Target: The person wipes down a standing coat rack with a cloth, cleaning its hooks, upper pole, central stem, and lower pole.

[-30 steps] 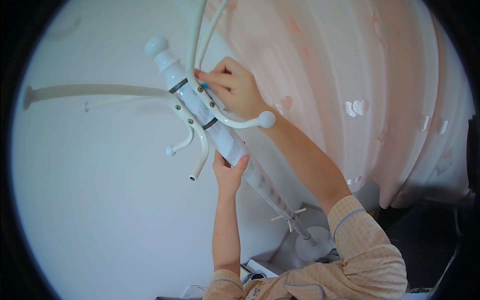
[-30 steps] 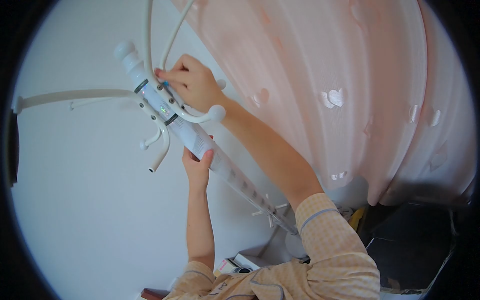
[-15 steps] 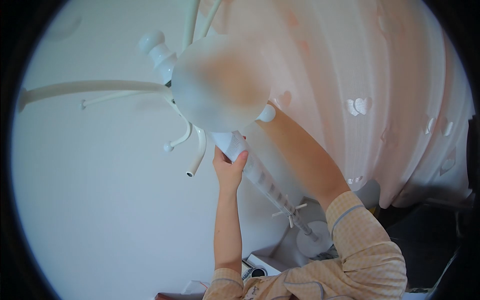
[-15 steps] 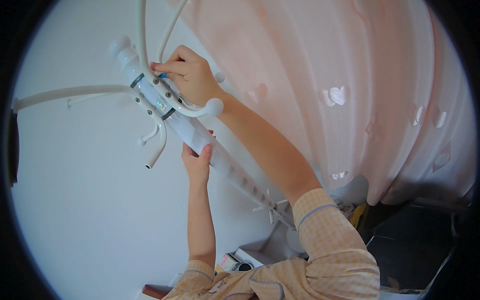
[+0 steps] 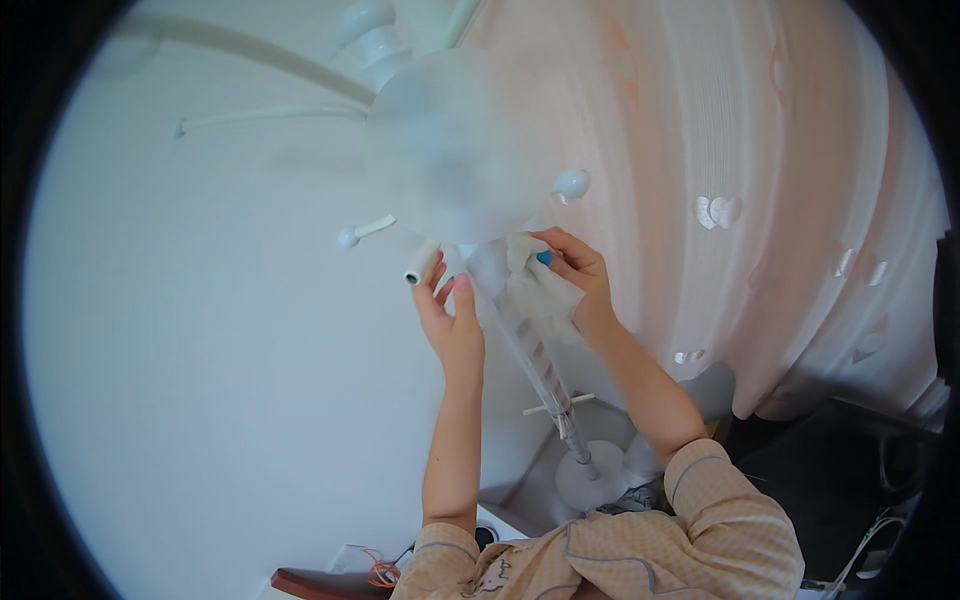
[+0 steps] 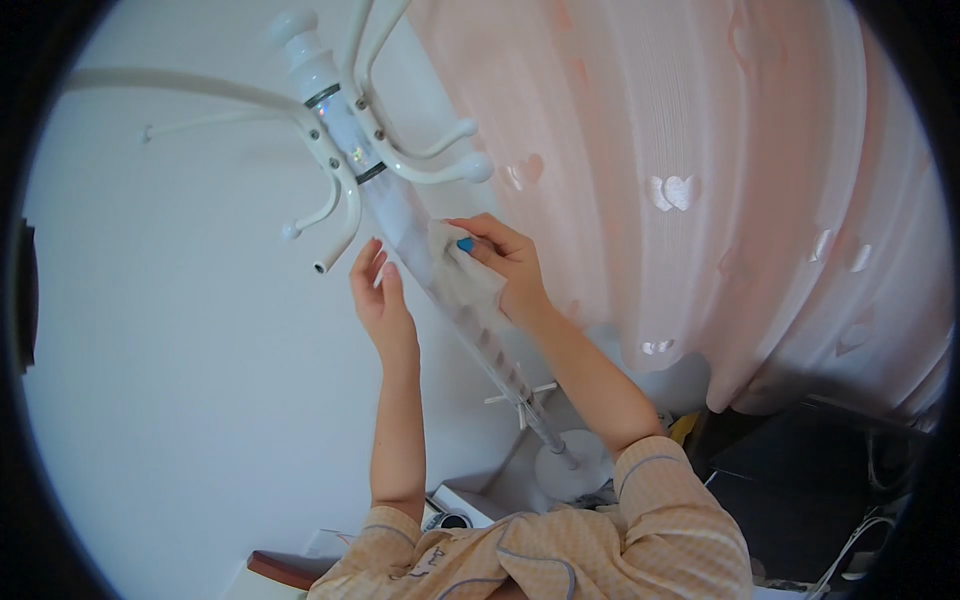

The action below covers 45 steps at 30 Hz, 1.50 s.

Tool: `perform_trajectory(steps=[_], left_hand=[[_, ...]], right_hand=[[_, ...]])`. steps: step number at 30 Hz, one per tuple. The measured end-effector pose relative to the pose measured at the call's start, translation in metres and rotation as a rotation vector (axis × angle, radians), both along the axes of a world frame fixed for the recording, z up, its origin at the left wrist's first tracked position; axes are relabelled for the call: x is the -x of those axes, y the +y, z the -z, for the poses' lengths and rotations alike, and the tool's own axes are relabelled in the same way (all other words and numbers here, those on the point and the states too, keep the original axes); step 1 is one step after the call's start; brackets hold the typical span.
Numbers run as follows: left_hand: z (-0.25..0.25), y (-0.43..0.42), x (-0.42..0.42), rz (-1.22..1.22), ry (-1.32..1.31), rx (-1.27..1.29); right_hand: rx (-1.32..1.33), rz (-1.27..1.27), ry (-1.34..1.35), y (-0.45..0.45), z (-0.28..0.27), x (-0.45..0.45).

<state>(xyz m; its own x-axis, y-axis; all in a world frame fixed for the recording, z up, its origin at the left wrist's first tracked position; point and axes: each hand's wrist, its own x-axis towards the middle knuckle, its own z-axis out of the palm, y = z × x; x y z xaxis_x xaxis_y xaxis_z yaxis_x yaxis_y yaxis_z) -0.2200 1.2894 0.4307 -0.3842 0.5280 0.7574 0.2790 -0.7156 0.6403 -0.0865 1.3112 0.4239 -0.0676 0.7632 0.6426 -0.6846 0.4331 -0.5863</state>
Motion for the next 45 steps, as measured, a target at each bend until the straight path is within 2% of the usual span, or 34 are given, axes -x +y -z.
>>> perform_trajectory(steps=[1, 3, 4, 5, 7, 9, 10, 12, 13, 14, 15, 17, 18, 19, 21, 24, 26, 30, 32, 35, 36, 38, 39, 41, 42, 44, 45], left_hand=[[0.003, -0.009, 0.001, -0.005, -0.007, 0.000], [0.008, -0.024, 0.003, 0.093, 0.037, 0.030], [0.007, -0.028, 0.000, 0.203, 0.062, -0.013], [0.005, -0.030, -0.003, 0.206, 0.054, -0.010], [0.001, -0.037, -0.007, 0.545, -0.040, 0.037], [0.001, -0.039, -0.011, 0.582, -0.113, 0.012], [0.003, -0.036, -0.012, 0.487, -0.117, 0.027], [0.002, -0.037, -0.008, 0.381, -0.154, 0.018], [0.000, -0.040, -0.002, 0.247, -0.266, 0.044], [-0.003, -0.042, 0.003, 0.114, -0.379, 0.074], [-0.012, -0.040, 0.009, 0.108, -0.410, 0.055], [-0.038, -0.031, 0.020, -0.195, -0.387, -0.434], [-0.050, -0.026, 0.025, -0.263, -0.286, -0.460], [-0.063, -0.020, 0.030, -0.327, -0.184, -0.482], [-0.096, -0.011, 0.030, -0.615, 0.222, -0.575], [-0.130, 0.004, 0.013, -0.481, 0.160, -0.548], [-0.136, 0.017, 0.007, -0.311, 0.252, -0.546], [-0.110, 0.017, 0.000, -0.276, 0.352, -0.410], [-0.095, 0.015, 0.005, -0.257, 0.485, -0.355], [-0.076, 0.010, 0.014, -0.159, 0.488, -0.335], [-0.070, 0.010, 0.015, -0.160, 0.485, -0.334], [-0.055, 0.010, 0.018, -0.151, 0.253, -0.425], [-0.040, 0.013, 0.020, -0.147, 0.248, -0.423], [-0.005, 0.028, 0.022, -0.306, 0.051, -0.481], [0.007, 0.043, 0.021, -0.304, 0.050, -0.481], [0.017, 0.062, 0.022, -0.167, -0.336, -0.171], [0.013, 0.069, 0.024, -0.167, -0.337, -0.170]], right_hand=[[0.000, -0.005, -0.007, -0.006, 0.001, 0.002], [0.024, -0.231, 0.132, -0.013, 0.003, 0.009], [0.027, -0.233, 0.126, -0.016, 0.002, 0.012], [0.022, -0.253, 0.142, -0.017, 0.000, 0.015], [0.020, -0.287, 0.147, -0.018, 0.000, 0.022], [-0.032, -0.152, 0.058, -0.015, 0.004, 0.028], [-0.041, -0.158, 0.033, -0.013, 0.005, 0.031], [-0.444, 0.575, -0.262, -0.012, 0.005, 0.041], [-0.469, 0.561, -0.286, -0.011, 0.005, 0.042], [-0.467, 0.733, -0.317, -0.010, 0.005, 0.043], [-0.465, 0.905, -0.341, -0.008, 0.004, 0.045], [-0.434, 0.979, -0.368, -0.003, 0.002, 0.051], [-0.375, 1.067, -0.375, -0.002, 0.001, 0.055], [-0.396, 1.060, -0.390, -0.002, 0.000, 0.058], [-0.190, 0.605, -0.306, -0.004, -0.002, 0.065], [-0.261, 0.705, -0.350, 0.004, 0.007, 0.067], [-0.303, 0.759, -0.350, 0.008, 0.011, 0.067], [-0.345, 0.811, -0.356, 0.019, 0.014, 0.059], [-0.364, 0.812, -0.370, 0.023, 0.015, 0.053], [-0.395, 0.845, -0.367, 0.025, 0.016, 0.054], [-0.401, 0.828, -0.354, 0.025, 0.019, 0.052], [-0.405, 0.816, -0.347, 0.024, 0.020, 0.052], [-0.383, 0.785, -0.345, 0.019, 0.020, 0.056], [-0.359, 0.759, -0.343, 0.013, 0.017, 0.060], [-0.368, 0.768, -0.345, 0.011, 0.016, 0.062], [-0.377, 0.776, -0.347, 0.010, 0.015, 0.064], [-0.367, 0.778, -0.343, 0.012, 0.016, 0.063]])
